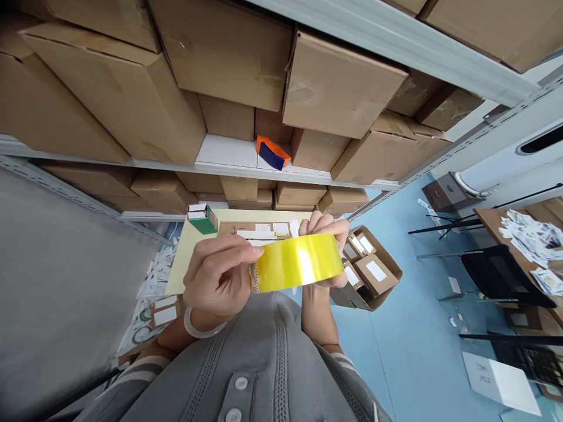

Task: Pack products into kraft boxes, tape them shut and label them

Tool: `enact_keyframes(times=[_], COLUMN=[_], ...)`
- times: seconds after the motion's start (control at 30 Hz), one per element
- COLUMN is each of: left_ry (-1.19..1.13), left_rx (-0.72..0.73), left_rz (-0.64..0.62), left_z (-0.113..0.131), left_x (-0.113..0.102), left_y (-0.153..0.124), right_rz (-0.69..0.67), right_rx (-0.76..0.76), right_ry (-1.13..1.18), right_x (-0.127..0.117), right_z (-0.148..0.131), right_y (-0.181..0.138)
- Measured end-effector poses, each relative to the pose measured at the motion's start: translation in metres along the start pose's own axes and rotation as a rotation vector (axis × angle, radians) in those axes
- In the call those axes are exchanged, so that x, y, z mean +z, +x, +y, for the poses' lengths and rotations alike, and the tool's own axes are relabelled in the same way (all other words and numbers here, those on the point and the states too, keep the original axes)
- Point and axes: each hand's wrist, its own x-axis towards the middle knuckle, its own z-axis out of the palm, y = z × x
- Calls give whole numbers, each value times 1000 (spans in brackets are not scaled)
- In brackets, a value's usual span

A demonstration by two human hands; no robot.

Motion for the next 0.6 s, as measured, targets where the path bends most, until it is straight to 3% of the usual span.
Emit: enact_keyframes(times=[0.6], left_ry=[-74], left_rx=[-40], left_rz=[-60], left_z=[-5], left_x=[2], left_y=[0], right_rz=[36], right_rx=[-10], right_ry=[-36], right_x=[-1], right_z=[1], right_y=[-2])
